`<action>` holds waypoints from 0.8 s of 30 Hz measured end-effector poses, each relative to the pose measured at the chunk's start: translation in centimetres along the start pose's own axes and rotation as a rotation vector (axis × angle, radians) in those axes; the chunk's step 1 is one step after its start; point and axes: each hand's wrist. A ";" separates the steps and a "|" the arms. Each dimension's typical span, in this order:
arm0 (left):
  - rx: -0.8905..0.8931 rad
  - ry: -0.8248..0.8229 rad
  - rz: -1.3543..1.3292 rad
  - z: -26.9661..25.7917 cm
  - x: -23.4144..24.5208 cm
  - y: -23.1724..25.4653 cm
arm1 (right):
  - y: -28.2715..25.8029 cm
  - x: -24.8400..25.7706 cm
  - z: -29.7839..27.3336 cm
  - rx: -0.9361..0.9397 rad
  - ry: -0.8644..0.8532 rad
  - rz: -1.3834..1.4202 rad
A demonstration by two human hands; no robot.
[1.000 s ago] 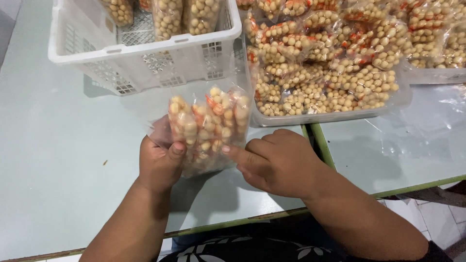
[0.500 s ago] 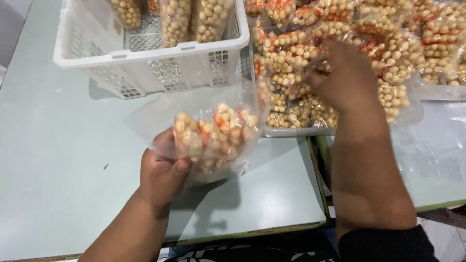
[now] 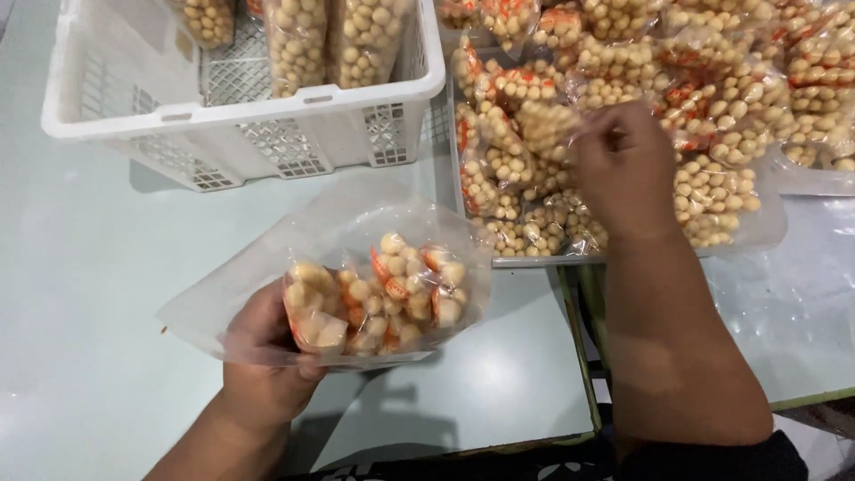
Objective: Packing small individual snack bags into a larger plastic bag for bulk packaging and then placing the bulk bag into a crate.
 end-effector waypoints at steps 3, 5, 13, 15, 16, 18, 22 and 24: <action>-0.014 -0.051 -0.073 0.3 -0.6 0.6 | -1.8 0.6 -0.5 -0.282 0.135 0.279; -0.031 -0.055 -0.051 0.4 -0.5 0.4 | 2.3 0.0 1.5 -0.277 0.202 0.431; -0.019 -0.068 -0.108 0.5 -0.6 0.3 | 0.1 1.5 1.1 -0.430 0.221 0.896; -0.001 -0.072 -0.079 0.6 -0.5 0.3 | 1.5 1.3 1.7 -0.366 0.258 1.134; 0.000 -0.071 -0.079 0.7 -0.6 0.5 | 2.0 1.4 1.9 -0.367 0.258 1.133; -0.004 -0.085 -0.050 0.9 -0.7 0.8 | 3.1 1.7 2.4 -0.358 0.195 1.250; -0.019 -0.080 -0.090 0.7 -0.7 0.5 | 4.4 1.3 2.7 -0.382 0.192 1.115; -0.024 -0.066 -0.062 0.6 -0.6 0.4 | 4.3 1.4 2.5 -0.209 0.073 1.024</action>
Point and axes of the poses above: each hand's wrist, its own z-axis towards the middle knuckle, its own x-axis out of the back of the hand, y = z × x, and after that the axes turned 6 degrees about -z, right-handed
